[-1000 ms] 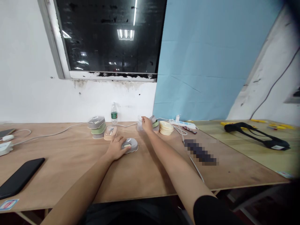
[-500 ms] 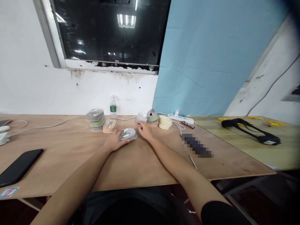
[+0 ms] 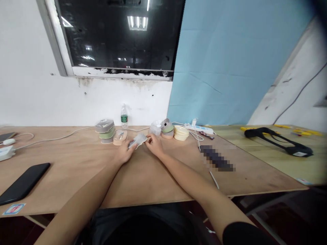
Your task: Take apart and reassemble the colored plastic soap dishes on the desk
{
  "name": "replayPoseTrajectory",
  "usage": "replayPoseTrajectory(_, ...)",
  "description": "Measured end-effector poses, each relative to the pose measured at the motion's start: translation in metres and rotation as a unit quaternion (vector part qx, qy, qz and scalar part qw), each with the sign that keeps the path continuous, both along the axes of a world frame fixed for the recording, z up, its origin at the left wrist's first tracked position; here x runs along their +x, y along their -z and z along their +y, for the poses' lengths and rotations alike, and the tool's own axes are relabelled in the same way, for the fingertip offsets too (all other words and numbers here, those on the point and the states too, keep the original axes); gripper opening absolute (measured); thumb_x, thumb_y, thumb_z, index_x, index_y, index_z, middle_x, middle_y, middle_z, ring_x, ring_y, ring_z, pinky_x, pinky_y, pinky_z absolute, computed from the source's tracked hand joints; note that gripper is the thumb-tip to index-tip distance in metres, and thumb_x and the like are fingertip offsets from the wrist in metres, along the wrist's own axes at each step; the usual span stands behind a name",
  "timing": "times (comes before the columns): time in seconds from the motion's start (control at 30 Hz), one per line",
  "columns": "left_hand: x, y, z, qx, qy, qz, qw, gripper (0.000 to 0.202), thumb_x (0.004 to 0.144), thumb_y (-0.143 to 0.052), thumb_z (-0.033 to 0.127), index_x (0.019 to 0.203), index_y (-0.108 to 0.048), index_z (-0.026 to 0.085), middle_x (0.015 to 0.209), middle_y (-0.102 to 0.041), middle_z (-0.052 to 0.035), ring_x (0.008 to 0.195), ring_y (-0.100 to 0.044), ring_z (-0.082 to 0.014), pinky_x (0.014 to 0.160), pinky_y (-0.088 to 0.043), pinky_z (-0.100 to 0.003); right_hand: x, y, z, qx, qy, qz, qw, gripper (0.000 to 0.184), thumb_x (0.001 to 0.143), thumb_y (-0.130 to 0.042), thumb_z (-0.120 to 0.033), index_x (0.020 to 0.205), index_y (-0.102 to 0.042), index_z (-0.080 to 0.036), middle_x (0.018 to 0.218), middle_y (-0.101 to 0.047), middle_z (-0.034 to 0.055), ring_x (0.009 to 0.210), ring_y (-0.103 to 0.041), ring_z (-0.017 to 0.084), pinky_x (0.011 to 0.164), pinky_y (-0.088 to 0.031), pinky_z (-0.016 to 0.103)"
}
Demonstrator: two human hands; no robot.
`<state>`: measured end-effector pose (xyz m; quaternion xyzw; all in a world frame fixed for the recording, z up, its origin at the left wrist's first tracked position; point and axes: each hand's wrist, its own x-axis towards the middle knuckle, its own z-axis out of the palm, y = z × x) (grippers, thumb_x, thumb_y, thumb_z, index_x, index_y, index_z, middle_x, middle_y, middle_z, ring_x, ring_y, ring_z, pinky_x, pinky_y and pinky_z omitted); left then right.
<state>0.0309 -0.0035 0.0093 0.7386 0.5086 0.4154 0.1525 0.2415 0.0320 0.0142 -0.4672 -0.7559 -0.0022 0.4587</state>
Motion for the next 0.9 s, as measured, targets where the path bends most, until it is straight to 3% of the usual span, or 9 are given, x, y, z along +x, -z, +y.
replayPoseTrajectory(0.1,-0.003,-0.001,0.004,-0.008,-0.026,-0.045,0.999,0.056,0.088,-0.041,0.061,0.116,-0.063,0.017,0.118,-0.065,-0.0095,0.113,-0.057,-0.0282,0.099,-0.042,-0.041,0.007,0.000,0.003,0.019,-0.031,-0.033,0.999,0.016,0.085,-0.053,-0.027,0.098,-0.060,-0.020,0.086,-0.065,0.0036,0.073,-0.060,0.016,0.073,-0.045,0.028)
replayPoseTrajectory(0.27,-0.009,-0.008,0.005,0.018,-0.104,-0.145,0.984,0.052,0.090,-0.038,0.058,0.112,-0.065,0.019,0.115,-0.066,-0.0068,0.115,-0.056,-0.0265,0.099,-0.043,-0.038,0.023,-0.011,0.004,0.085,-0.125,-0.102,0.983,0.016,0.091,-0.045,-0.024,0.095,-0.060,-0.022,0.109,-0.064,0.0077,0.101,-0.058,0.019,0.088,-0.043,0.030)
replayPoseTrajectory(0.37,-0.010,-0.009,0.004,0.062,-0.085,-0.148,0.983,0.048,0.090,-0.040,0.054,0.115,-0.061,0.019,0.118,-0.064,-0.0070,0.114,-0.056,-0.0239,0.100,-0.042,-0.037,0.042,-0.018,0.009,0.109,-0.065,-0.061,0.990,0.020,0.093,-0.042,-0.027,0.101,-0.059,-0.022,0.113,-0.064,0.0083,0.105,-0.057,0.020,0.090,-0.042,0.030)
replayPoseTrajectory(0.47,-0.009,-0.005,0.004,0.074,-0.075,-0.112,0.988,0.047,0.088,-0.044,0.053,0.115,-0.060,0.019,0.118,-0.063,-0.0083,0.112,-0.056,-0.0246,0.098,-0.042,-0.038,0.075,-0.018,0.021,0.125,0.080,0.063,0.987,0.024,0.093,-0.038,-0.032,0.102,-0.057,-0.020,0.109,-0.064,0.0102,0.099,-0.058,0.020,0.086,-0.043,0.030)
replayPoseTrajectory(0.57,-0.009,0.000,0.005,0.072,-0.067,-0.058,0.993,0.048,0.085,-0.048,0.054,0.117,-0.058,0.019,0.119,-0.062,-0.0086,0.113,-0.055,-0.0260,0.098,-0.042,-0.039,0.119,-0.010,0.037,0.109,0.238,0.198,0.945,0.026,0.092,-0.038,-0.037,0.094,-0.057,-0.018,0.094,-0.065,0.0094,0.085,-0.058,0.020,0.080,-0.044,0.031)
replayPoseTrajectory(0.63,-0.008,0.002,0.004,0.074,-0.051,-0.027,0.996,0.049,0.085,-0.048,0.055,0.119,-0.057,0.020,0.120,-0.061,-0.0082,0.113,-0.055,-0.0258,0.097,-0.043,-0.039,0.146,-0.004,0.047,0.104,0.326,0.293,0.893,0.023,0.089,-0.040,-0.036,0.085,-0.055,-0.018,0.087,-0.064,0.0091,0.080,-0.058,0.020,0.077,-0.045,0.031)
replayPoseTrajectory(0.7,-0.007,0.002,0.003,0.077,-0.038,-0.001,0.996,0.051,0.085,-0.048,0.055,0.120,-0.055,0.020,0.122,-0.060,-0.0084,0.112,-0.055,-0.0255,0.096,-0.044,-0.038,0.166,0.001,0.054,0.090,0.367,0.379,0.845,0.018,0.085,-0.044,-0.034,0.078,-0.052,-0.019,0.081,-0.063,0.0083,0.077,-0.059,0.020,0.073,-0.047,0.031)
replayPoseTrajectory(0.77,-0.007,0.002,0.002,0.080,-0.030,0.017,0.996,0.052,0.084,-0.048,0.056,0.121,-0.054,0.020,0.124,-0.059,-0.0087,0.112,-0.055,-0.0255,0.096,-0.044,-0.038,0.177,0.005,0.060,0.049,0.350,0.462,0.813,0.015,0.082,-0.046,-0.033,0.074,-0.049,-0.020,0.072,-0.061,0.0053,0.067,-0.058,0.018,0.062,-0.048,0.029)
replayPoseTrajectory(0.9,-0.007,0.002,0.001,0.081,-0.020,0.033,0.996,0.053,0.084,-0.049,0.056,0.123,-0.053,0.020,0.127,-0.057,-0.0087,0.115,-0.054,-0.0261,0.098,-0.042,-0.039,0.179,0.010,0.066,-0.008,0.214,0.584,0.783,0.020,0.083,-0.046,-0.039,0.076,-0.048,-0.020,0.064,-0.059,0.0000,0.043,-0.049,0.011,0.042,-0.041,0.024)
